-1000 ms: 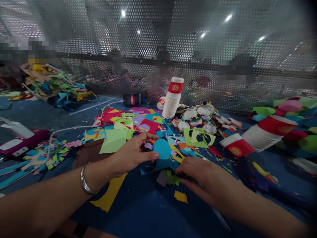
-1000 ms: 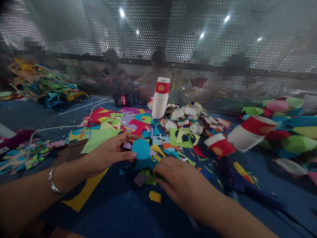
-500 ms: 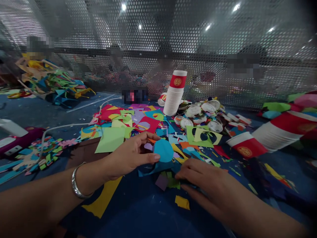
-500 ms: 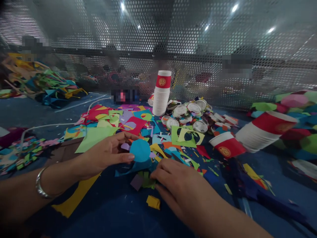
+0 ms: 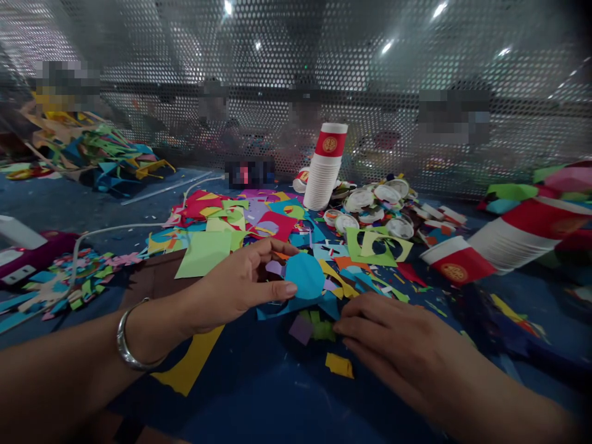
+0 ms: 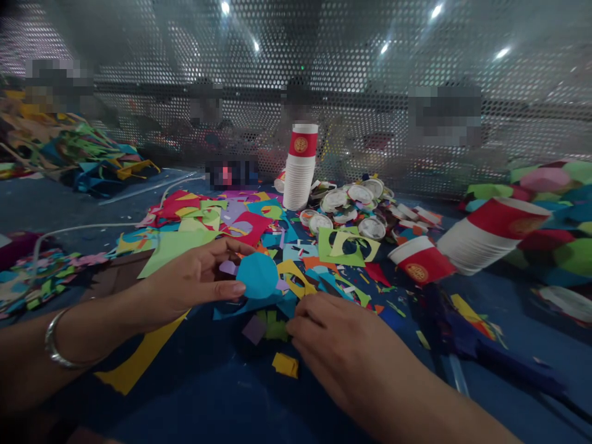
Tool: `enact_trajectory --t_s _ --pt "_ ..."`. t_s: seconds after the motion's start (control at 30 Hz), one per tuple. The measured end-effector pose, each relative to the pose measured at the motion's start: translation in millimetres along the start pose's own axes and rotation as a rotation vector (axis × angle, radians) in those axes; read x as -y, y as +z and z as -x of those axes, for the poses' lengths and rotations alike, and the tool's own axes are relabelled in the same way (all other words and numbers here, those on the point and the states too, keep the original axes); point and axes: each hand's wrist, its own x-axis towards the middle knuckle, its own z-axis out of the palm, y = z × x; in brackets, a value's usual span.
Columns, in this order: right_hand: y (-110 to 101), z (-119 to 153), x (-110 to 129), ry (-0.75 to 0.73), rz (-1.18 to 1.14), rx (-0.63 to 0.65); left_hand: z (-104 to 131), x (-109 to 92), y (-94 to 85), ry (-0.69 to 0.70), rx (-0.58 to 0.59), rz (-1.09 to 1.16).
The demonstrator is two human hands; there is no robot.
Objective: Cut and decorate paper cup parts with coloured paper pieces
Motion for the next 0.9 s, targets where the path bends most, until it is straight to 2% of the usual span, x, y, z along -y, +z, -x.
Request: enact_trajectory --t_s 0.17,0.9 --pt "0 0 1 0.037 -0.08 0.063 1 -2 1.0 0.003 -0.015 -0.013" --pt "11 1 -2 0.105 -0.114 -0.009 5 -6 0.9 -0.013 -0.012 -0.028"
